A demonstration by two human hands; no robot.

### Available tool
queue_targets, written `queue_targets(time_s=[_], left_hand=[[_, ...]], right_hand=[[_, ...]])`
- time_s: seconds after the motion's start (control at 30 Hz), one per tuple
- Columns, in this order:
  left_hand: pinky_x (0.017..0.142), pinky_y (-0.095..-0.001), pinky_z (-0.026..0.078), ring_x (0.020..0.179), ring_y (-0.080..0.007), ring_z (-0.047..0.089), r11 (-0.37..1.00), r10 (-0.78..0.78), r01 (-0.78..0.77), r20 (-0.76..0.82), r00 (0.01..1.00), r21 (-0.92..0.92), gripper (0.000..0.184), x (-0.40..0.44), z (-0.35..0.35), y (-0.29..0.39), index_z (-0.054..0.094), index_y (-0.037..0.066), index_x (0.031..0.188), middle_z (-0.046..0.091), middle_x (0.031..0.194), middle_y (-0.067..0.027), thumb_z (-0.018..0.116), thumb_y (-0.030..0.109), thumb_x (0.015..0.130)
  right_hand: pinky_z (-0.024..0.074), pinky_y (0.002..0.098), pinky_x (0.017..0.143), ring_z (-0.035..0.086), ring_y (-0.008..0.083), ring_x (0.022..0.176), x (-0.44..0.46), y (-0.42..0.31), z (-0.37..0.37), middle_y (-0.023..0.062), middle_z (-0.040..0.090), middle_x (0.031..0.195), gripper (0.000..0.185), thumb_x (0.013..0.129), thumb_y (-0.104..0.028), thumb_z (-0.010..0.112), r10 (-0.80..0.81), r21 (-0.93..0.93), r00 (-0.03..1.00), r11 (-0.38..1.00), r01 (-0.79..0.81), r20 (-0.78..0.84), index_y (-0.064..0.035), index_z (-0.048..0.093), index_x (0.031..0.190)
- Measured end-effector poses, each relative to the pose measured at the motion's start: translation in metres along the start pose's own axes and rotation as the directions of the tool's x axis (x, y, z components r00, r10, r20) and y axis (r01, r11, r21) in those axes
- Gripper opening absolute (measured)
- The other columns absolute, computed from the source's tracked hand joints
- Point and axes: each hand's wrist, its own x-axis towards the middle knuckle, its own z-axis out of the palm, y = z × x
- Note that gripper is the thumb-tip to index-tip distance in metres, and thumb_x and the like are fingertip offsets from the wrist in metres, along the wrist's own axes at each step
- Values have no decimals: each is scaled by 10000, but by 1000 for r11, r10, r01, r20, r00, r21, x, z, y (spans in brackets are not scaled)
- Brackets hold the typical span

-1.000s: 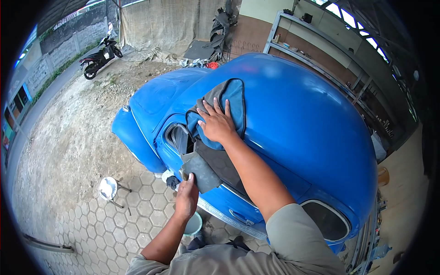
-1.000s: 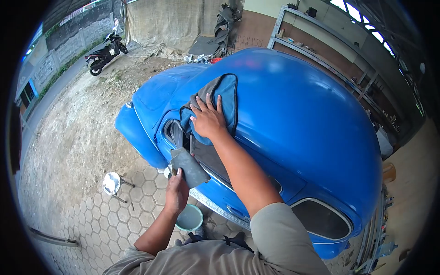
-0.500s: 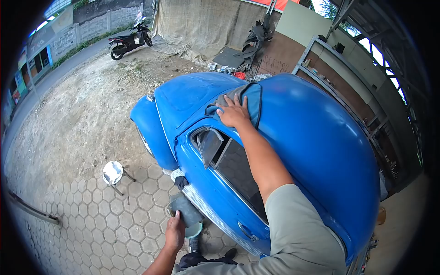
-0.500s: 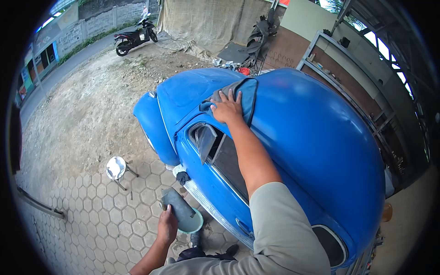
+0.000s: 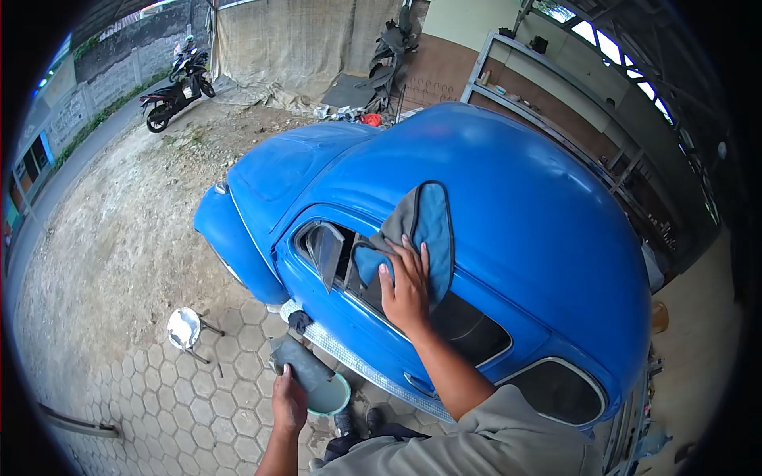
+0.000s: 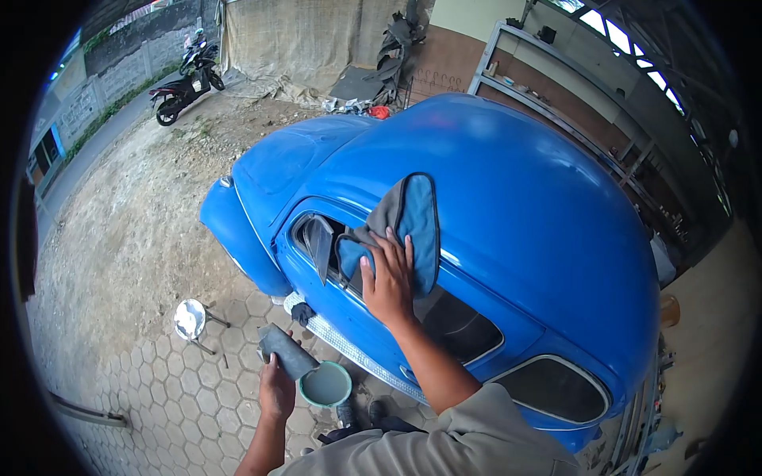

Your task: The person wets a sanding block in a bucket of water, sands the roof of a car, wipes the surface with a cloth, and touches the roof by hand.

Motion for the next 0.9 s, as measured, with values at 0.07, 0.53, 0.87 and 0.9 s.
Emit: queue_targets(time_s=[0.07,0.53,0.87,0.9], left_hand=[[1388,-526,455,1599,-304,631,995,-84,90,136,987,-37,710,8,-2,-26,495,43,1855,629,1804,-167,545,503,1317],[971,-386,636,1114,-187,804,679,-252,500,-469,847,538,488,-18,-11,-115,754,-35,1388,833,1202,-111,672,437,1297],[1216,-515,570,1385,-469,724,167,-372,138,-67,926,976,695,-7,-28,-129,752,-24,1478,739,1394,-313,846,589,1165],[1235,-540,573,1415,-491,693,184,-323,97,-33,946,978,798,-7,-42,-128,766,12,1488,716,1403,-290,973,635,1035]], right_hand=[[441,616,1387,688,510,1497,-78,-11,4,246,752,1518,305,1243,-151,637,96,277,992,954,-114,78,36,741,1460],[593,372,1165,754,165,1302,-273,33,26,115,824,1419,520,1365,-360,515,94,372,372,14,-928,923,18,659,1691],[586,416,1234,739,215,1396,-380,20,69,144,772,1516,785,1086,-284,998,394,260,273,87,-962,878,28,577,1670],[567,418,1284,726,215,1438,-377,18,66,144,769,1518,790,1086,-229,990,439,229,215,22,-973,873,39,546,1683]])
